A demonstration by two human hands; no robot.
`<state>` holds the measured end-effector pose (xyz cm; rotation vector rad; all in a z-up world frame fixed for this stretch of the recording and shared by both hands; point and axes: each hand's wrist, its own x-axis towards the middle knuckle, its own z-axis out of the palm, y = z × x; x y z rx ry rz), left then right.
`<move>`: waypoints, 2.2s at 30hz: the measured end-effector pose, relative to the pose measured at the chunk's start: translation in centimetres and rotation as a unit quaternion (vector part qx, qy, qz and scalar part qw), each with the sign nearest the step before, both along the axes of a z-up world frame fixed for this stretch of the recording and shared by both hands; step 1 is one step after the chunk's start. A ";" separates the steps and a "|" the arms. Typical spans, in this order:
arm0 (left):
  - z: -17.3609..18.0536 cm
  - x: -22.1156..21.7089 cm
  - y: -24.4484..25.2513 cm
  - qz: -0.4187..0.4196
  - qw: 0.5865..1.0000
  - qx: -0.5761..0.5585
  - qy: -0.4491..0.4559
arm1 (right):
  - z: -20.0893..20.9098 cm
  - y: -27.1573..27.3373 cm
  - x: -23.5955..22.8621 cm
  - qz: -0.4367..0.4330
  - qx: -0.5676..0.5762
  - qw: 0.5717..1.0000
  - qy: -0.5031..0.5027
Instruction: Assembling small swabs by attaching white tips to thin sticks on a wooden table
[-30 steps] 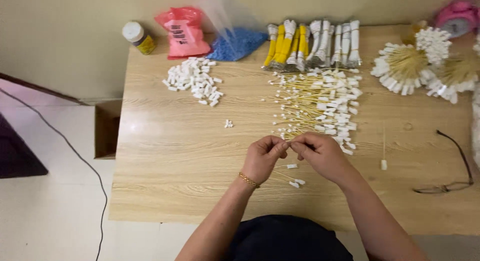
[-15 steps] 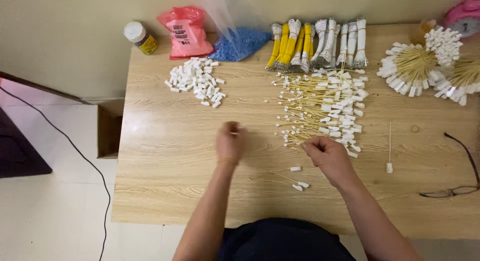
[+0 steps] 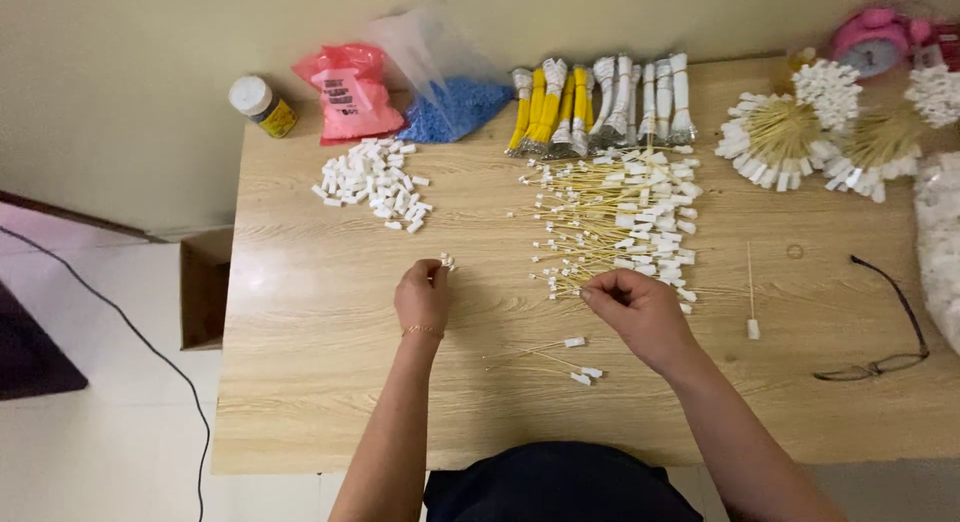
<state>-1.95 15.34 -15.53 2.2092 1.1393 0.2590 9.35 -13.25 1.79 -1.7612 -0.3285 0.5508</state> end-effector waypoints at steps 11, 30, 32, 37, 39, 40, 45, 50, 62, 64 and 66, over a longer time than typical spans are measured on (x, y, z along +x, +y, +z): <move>16.4 1.3 -13.9 -0.030 0.761 -0.535 -0.364 | 9.2 -0.3 -1.9 0.063 -0.051 0.959 -0.271; 16.9 0.3 -15.5 -0.059 0.675 -0.628 -0.381 | 10.8 -0.6 -2.6 0.077 -0.091 0.863 -0.490; 16.7 0.4 -15.5 -0.061 0.676 -0.629 -0.379 | 10.9 -0.6 -2.5 0.079 -0.090 0.862 -0.493; 16.8 0.4 -15.4 -0.069 0.687 -0.620 -0.372 | 11.1 -0.5 -2.3 0.096 -0.089 0.859 -0.495; 16.6 0.4 -15.4 -0.067 0.687 -0.618 -0.376 | 11.2 -0.5 -2.3 0.094 -0.103 0.838 -0.527; 16.7 0.5 -15.4 -0.067 0.687 -0.619 -0.375 | 11.1 -0.5 -2.3 0.094 -0.104 0.839 -0.526; 17.4 0.7 -15.3 -0.075 0.716 -0.598 -0.353 | 10.4 -0.5 -1.9 0.102 -0.089 0.840 -0.525; 16.9 0.9 -15.1 -0.066 0.715 -0.601 -0.351 | 10.0 0.0 -1.8 0.099 -0.086 0.843 -0.522; 15.7 1.2 -14.7 -0.074 0.741 -0.583 -0.327 | 8.3 0.2 -1.0 0.118 -0.065 0.877 -0.461; 15.8 1.2 -14.8 -0.070 0.739 -0.587 -0.324 | 8.2 0.0 -0.9 0.118 -0.069 0.883 -0.449; 16.4 1.5 -14.7 -0.053 0.711 -0.613 -0.339 | 8.7 -0.2 -0.7 0.128 -0.021 0.935 -0.329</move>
